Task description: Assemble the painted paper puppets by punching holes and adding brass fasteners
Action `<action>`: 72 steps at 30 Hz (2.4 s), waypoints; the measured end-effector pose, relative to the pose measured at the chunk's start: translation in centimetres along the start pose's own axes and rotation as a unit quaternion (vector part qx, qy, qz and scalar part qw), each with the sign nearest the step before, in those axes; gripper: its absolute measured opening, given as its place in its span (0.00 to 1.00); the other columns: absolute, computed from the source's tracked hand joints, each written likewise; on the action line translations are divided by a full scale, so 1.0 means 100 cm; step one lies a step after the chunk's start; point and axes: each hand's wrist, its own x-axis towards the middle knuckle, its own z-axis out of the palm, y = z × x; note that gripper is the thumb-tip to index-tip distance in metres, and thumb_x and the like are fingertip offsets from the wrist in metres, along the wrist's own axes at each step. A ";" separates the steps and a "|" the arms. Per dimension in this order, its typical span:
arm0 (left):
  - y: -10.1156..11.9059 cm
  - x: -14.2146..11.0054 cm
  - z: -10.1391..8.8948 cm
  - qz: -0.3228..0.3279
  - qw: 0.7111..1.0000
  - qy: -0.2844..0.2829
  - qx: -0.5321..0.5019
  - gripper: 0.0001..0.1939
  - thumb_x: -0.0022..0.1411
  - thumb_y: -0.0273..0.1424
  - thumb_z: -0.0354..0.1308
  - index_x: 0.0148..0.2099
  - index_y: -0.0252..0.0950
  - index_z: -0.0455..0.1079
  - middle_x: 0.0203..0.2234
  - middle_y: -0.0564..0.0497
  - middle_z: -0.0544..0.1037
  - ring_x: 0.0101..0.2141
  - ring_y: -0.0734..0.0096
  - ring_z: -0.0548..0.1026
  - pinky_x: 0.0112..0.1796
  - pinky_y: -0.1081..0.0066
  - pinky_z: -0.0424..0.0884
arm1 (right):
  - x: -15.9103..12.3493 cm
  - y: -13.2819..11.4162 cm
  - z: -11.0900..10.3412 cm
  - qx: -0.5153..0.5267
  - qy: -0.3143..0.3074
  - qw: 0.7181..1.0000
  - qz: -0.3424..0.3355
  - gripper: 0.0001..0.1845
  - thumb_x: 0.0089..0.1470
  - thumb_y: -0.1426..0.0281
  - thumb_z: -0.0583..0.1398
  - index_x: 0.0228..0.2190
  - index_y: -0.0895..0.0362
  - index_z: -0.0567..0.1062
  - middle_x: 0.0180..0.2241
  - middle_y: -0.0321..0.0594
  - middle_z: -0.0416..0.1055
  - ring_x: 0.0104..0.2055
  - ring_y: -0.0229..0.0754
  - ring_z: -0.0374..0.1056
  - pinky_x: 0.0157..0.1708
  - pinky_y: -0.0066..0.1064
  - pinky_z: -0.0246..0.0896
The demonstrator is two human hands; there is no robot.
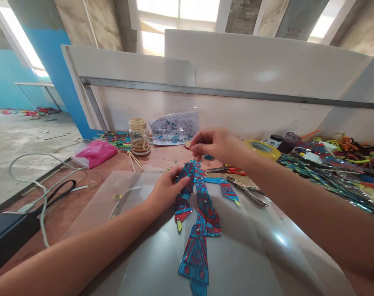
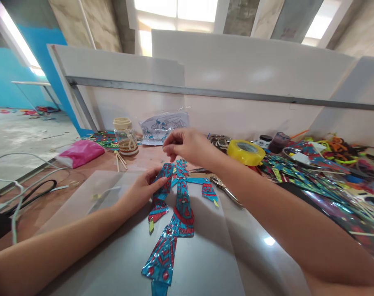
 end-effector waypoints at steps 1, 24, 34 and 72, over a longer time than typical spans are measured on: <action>0.002 0.000 0.000 -0.006 1.000 -0.006 0.005 0.17 0.58 0.39 0.64 0.46 0.35 0.74 0.38 0.46 0.80 0.36 0.66 0.77 0.36 0.70 0.74 | -0.009 0.007 0.005 0.021 -0.011 1.000 0.014 0.02 0.52 0.72 0.64 0.29 0.57 0.75 0.23 0.35 0.74 0.25 0.37 0.71 0.26 0.30 0.65; 0.004 -0.017 0.005 0.250 0.876 -0.062 0.408 0.09 0.65 0.36 0.58 0.44 0.43 0.77 0.35 0.53 0.78 0.33 0.73 0.78 0.34 0.76 0.72 | -0.095 0.080 0.068 0.205 0.112 0.972 0.030 0.13 0.52 0.60 0.66 0.30 0.54 0.70 0.25 0.29 0.67 0.25 0.34 0.65 0.27 0.27 0.60; 0.010 -0.020 0.007 0.269 0.852 -0.034 0.447 0.09 0.66 0.39 0.56 0.40 0.41 0.74 0.34 0.55 0.77 0.33 0.74 0.77 0.34 0.76 0.71 | -0.096 0.078 0.068 0.141 0.117 0.983 0.004 0.09 0.54 0.63 0.65 0.33 0.54 0.74 0.30 0.31 0.71 0.31 0.35 0.67 0.33 0.27 0.62; 0.015 -0.022 0.005 0.245 0.862 -0.058 0.440 0.08 0.67 0.33 0.54 0.39 0.38 0.72 0.34 0.51 0.75 0.35 0.70 0.75 0.37 0.71 0.70 | -0.095 0.075 0.066 0.020 0.112 0.994 -0.001 0.03 0.55 0.68 0.62 0.30 0.54 0.74 0.28 0.32 0.72 0.33 0.38 0.67 0.37 0.29 0.61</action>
